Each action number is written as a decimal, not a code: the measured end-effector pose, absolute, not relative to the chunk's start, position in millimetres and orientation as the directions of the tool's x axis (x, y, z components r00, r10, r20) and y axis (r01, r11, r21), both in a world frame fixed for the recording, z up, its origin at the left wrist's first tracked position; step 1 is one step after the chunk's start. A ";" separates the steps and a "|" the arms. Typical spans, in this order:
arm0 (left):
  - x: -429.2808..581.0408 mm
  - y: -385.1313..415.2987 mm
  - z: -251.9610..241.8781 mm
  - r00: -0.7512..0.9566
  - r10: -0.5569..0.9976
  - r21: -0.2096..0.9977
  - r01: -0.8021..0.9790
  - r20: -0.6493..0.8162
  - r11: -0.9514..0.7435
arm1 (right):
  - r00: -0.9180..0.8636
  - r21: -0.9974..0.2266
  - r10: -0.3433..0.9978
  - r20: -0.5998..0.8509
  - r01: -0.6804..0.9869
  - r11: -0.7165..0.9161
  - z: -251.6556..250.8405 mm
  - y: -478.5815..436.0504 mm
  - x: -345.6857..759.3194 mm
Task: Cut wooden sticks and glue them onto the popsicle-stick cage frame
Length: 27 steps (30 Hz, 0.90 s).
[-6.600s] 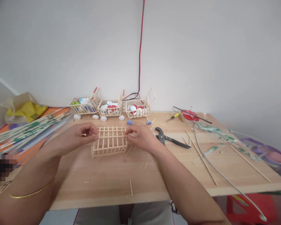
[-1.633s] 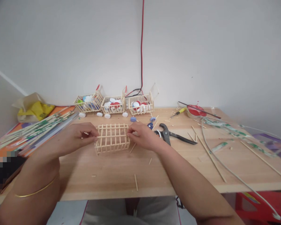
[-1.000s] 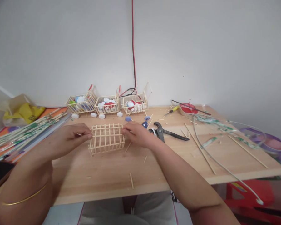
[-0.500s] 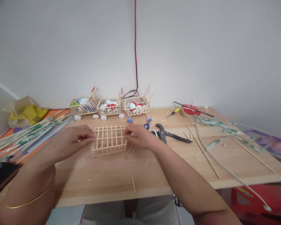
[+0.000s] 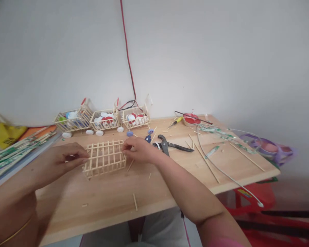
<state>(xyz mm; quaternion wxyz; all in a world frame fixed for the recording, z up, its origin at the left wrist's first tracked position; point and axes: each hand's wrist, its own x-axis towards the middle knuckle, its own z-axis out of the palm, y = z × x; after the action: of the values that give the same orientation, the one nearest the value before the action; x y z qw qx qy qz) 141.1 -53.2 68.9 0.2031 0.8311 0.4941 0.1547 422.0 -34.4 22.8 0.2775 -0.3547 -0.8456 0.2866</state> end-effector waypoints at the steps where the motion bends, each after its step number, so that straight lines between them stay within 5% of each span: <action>1: 141.3 -53.0 69.4 0.462 0.885 0.492 0.759 0.055 -0.427 | -0.590 -0.683 0.763 0.265 0.443 0.580 22.8 -34.7 422.2; 27: 142.1 -64.2 57.2 0.399 0.911 0.635 0.679 0.102 -0.368 | -0.585 -0.752 0.771 0.252 0.383 0.536 18.4 -36.2 422.5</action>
<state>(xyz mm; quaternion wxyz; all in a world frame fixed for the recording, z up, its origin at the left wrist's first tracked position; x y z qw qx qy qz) 142.1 -64.2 57.2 0.2572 0.7957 0.4997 0.2258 422.5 -36.2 18.4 0.2927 -0.3491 -0.8261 0.3317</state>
